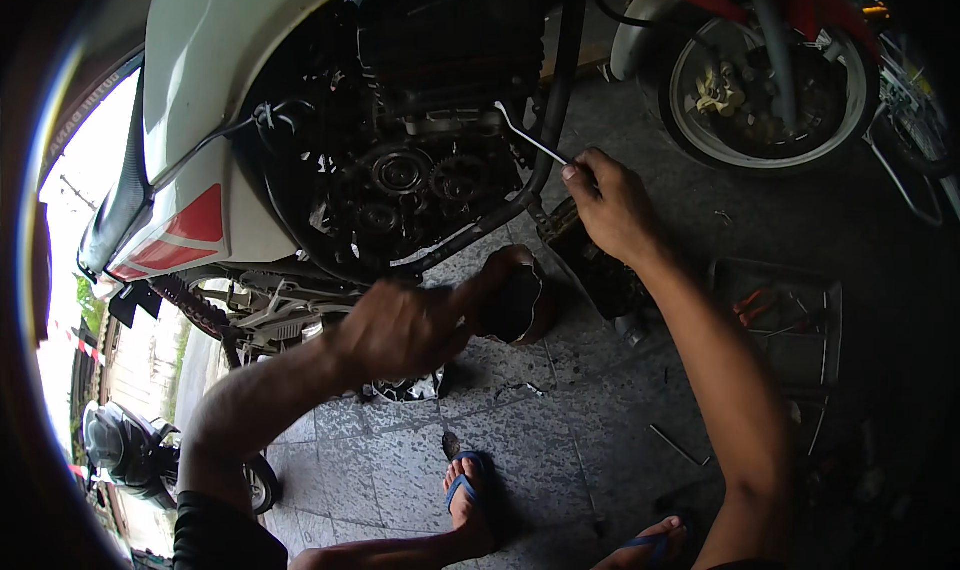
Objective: The person disassembles motorcycle engine components by unfastening parts with wrenches and a power tool, then removing gears, washers, and pins by hand and with pliers.
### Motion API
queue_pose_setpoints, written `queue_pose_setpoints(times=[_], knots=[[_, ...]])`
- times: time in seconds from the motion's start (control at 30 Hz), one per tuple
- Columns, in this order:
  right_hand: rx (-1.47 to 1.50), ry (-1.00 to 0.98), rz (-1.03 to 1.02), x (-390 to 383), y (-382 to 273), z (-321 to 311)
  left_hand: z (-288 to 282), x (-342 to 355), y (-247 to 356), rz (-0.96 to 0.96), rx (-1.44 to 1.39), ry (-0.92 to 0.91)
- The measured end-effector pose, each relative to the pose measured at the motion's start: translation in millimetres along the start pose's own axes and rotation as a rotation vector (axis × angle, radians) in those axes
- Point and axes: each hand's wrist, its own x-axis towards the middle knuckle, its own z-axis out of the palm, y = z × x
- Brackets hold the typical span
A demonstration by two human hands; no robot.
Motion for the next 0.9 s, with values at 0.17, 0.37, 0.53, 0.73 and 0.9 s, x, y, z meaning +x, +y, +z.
queue_pose_setpoints(times=[0.17, 0.37, 0.53, 0.73, 0.9], knots=[[-0.473, 0.130, -0.059, 26, -3, -1, 31, -47, 13, -0.182, -0.276, -0.290], [-0.185, 0.199, 0.004, 17, 12, 0, 24, -16, -27, -0.379, -0.201, 0.481], [-0.172, 0.190, 0.162, -58, 50, 7, -1, 58, -66, -0.637, -0.045, 0.993], [-0.132, -0.422, 0.452, -207, 89, 5, -8, 94, -79, -0.805, -0.009, 0.990], [-0.163, -0.831, 0.583, -305, 86, 7, -9, 109, -85, -0.868, 0.038, 1.007]])
